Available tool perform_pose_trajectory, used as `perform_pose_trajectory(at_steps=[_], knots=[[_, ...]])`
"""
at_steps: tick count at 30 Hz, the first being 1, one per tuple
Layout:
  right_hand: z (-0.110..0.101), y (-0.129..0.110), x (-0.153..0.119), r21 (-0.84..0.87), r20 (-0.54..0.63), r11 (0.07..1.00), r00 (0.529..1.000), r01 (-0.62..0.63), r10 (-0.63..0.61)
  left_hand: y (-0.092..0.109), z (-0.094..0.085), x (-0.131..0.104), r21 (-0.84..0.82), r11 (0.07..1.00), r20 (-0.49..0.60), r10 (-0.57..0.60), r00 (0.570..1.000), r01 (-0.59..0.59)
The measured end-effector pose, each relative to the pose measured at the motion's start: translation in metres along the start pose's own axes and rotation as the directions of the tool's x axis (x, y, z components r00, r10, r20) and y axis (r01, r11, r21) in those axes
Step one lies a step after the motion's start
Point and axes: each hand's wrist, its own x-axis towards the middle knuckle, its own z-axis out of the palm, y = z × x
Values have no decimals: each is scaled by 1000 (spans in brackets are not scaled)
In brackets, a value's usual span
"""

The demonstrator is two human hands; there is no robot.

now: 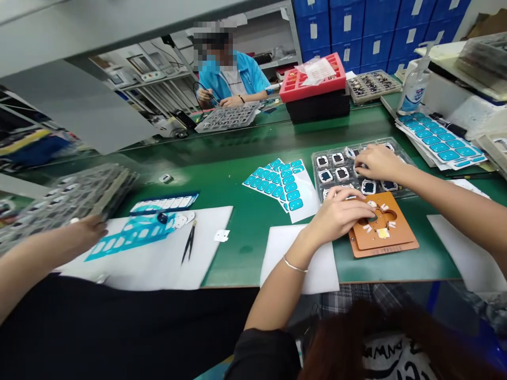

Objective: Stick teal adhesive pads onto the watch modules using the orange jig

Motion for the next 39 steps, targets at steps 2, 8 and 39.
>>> perform_pose_trajectory(at_steps=[2,8,39], knots=[[0,-3,-8,-22,-1,1000,1000,11,-12,2,2,0,53,999,48,12,999,-15],[3,1,10,-38,-29,999,1000,-9,8,3,3,1,52,996,52,67,996,-70],[-32,-31,-88,785,-253,616,942,66,221,4,6,-2,8,1000,67,20,998,-21]])
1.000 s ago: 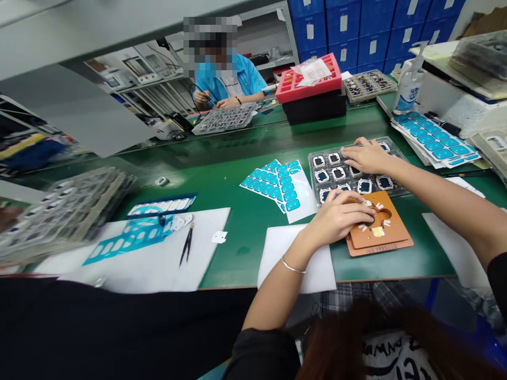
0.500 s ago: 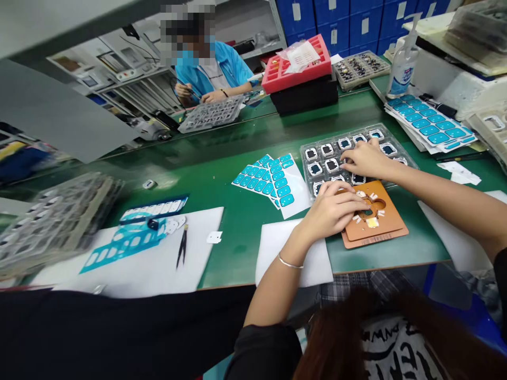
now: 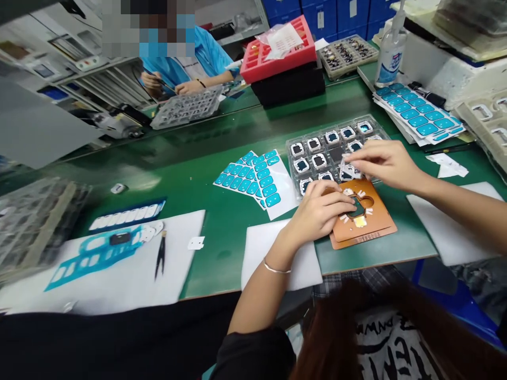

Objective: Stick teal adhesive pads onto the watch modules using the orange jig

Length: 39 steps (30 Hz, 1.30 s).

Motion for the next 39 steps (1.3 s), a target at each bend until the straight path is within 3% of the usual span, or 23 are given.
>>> perform_pose_trajectory(at_steps=[2,4,9,16,20,25,30,33,39], knots=[[-6,-7,-20,108,84,991,994,-84,75,0,-1,0,20,999,0,26,1000,-26],[-9,-9,-34,80,137,993,988,-85,73,-1,-2,-1,34,998,-3,55,998,-55],[-14,-4,-40,-174,217,968,966,182,-143,1,-5,0,66,993,-17,97,995,-96],[-37,-1,-33,-207,305,914,910,350,-280,8,-13,1,93,994,49,56,997,-61],[-41,3,-33,-267,386,874,876,405,-288,9,-14,1,66,997,62,27,998,-31],[-35,1,-35,-228,345,878,879,420,-330,11,-15,2,-4,1000,-4,-3,1000,2],[-19,-4,-41,-167,227,869,876,466,-426,15,-15,4,-70,982,-176,-186,967,176],[-9,-3,-45,-199,184,858,878,473,-441,15,-13,4,-20,970,-146,-244,959,244],[-2,0,-48,-203,176,870,890,450,-420,16,-10,3,55,966,-104,-246,964,252]])
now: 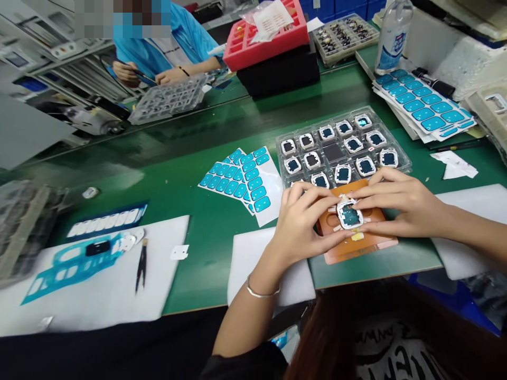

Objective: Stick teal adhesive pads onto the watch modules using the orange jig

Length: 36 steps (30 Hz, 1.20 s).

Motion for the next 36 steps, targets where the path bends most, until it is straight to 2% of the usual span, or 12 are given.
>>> perform_pose_trajectory(at_steps=[9,15,19,21,23,26,29,30,31,33,34,36], knots=[[1,2,0,22,14,1000,1000,-1,0,1,-2,-1,19,1000,7,-2,1000,2],[2,6,2,36,43,999,999,31,-32,-2,3,-1,-73,995,65,-60,996,64],[3,7,1,93,21,995,999,-30,28,-2,7,-1,-201,977,-23,-75,997,69],[7,7,1,162,6,982,996,-93,93,0,8,-2,-213,976,10,-49,999,50],[11,8,-1,310,-11,936,984,-166,178,1,7,-2,-201,979,135,-1,991,29],[16,11,-2,585,69,758,949,-288,307,-7,-2,-2,-171,984,282,-3,960,54],[15,15,-3,735,217,556,912,-387,348,-29,-21,-5,-10,972,232,-227,946,236],[13,17,-3,761,255,502,900,-412,353,-39,-28,-7,89,931,178,-363,914,353],[12,18,-3,780,283,454,889,-432,360,-48,-36,-10,198,853,118,-510,852,483],[10,19,-3,804,319,379,870,-458,376,-64,-47,-16,389,610,19,-755,656,691],[10,19,-3,813,325,353,865,-462,383,-71,-52,-19,453,495,0,-832,555,741],[8,20,-2,825,329,327,862,-460,385,-80,-57,-24,522,364,22,-910,415,771]])
